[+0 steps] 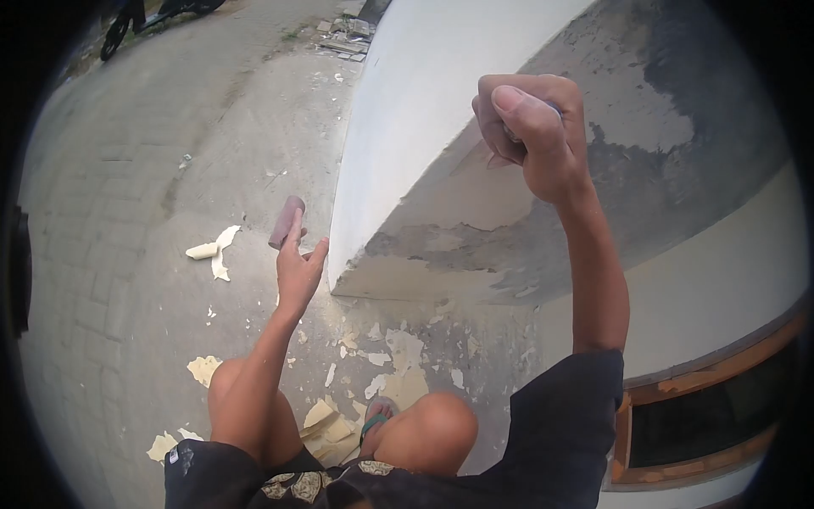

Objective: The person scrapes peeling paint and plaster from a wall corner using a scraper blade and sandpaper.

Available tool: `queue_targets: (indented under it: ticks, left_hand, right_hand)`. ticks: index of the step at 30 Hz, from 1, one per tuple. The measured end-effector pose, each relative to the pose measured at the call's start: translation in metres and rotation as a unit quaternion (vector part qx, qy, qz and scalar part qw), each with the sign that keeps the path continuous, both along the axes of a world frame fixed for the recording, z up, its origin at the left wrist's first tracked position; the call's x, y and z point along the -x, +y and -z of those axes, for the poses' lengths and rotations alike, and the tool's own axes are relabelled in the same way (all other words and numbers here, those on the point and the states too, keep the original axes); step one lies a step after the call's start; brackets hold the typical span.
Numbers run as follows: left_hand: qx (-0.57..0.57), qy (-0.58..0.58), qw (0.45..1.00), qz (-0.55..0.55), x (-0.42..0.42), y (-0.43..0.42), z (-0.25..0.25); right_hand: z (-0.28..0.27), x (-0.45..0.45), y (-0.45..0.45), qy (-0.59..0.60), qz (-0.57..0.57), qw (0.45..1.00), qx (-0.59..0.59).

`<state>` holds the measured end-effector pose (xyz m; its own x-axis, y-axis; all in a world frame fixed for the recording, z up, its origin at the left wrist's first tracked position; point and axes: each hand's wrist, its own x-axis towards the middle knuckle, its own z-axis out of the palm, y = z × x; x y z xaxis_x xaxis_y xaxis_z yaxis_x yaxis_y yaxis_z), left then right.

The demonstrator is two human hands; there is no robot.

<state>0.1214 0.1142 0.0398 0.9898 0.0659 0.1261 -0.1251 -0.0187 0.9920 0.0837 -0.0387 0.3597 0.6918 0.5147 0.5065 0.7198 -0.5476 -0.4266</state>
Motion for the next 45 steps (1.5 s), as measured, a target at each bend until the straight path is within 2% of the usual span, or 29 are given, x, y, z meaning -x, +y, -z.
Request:
queue_targets:
  ticks: [2,9,13,16,20,27,30,34,38,45]
  left_hand:
    - [0.005,0.000,1.000,-0.001,0.004,-0.002,0.008]
    - [0.005,0.002,1.000,0.000,0.007,-0.002,0.003]
    - [-0.014,0.007,1.000,-0.002,0.004,-0.004,0.008]
    - [-0.015,0.013,1.000,0.002,0.003,-0.005,0.009]
    - [-0.009,0.003,1.000,-0.003,0.004,-0.004,0.008]
    - [-0.012,0.005,1.000,-0.004,0.003,-0.004,0.005]
    - [-0.019,-0.002,1.000,-0.007,0.003,-0.002,0.005]
    - [-0.018,-0.001,1.000,-0.004,0.003,0.001,0.004]
    - [-0.015,0.008,1.000,0.000,0.006,0.001,0.006]
    - [-0.023,0.012,1.000,0.007,0.004,0.001,0.001]
  right_hand:
    - [-0.014,0.035,0.005,0.021,-0.114,0.992,0.045]
    - [-0.007,0.014,-0.006,0.015,-0.045,0.999,0.023]
    - [-0.035,0.029,-0.001,0.045,-0.164,0.985,0.035]
    - [-0.044,0.015,-0.014,0.093,-0.219,0.971,-0.007]
    - [-0.037,0.004,-0.018,0.101,-0.194,0.975,-0.047]
    - [-0.035,0.002,-0.022,0.093,-0.191,0.977,-0.017]
    - [-0.044,0.013,-0.020,0.110,-0.260,0.959,-0.005]
    - [-0.035,0.003,-0.021,0.088,-0.201,0.975,-0.032]
    - [-0.037,0.000,-0.032,0.106,-0.222,0.967,-0.064]
    - [-0.037,0.003,-0.028,0.087,-0.210,0.974,-0.023]
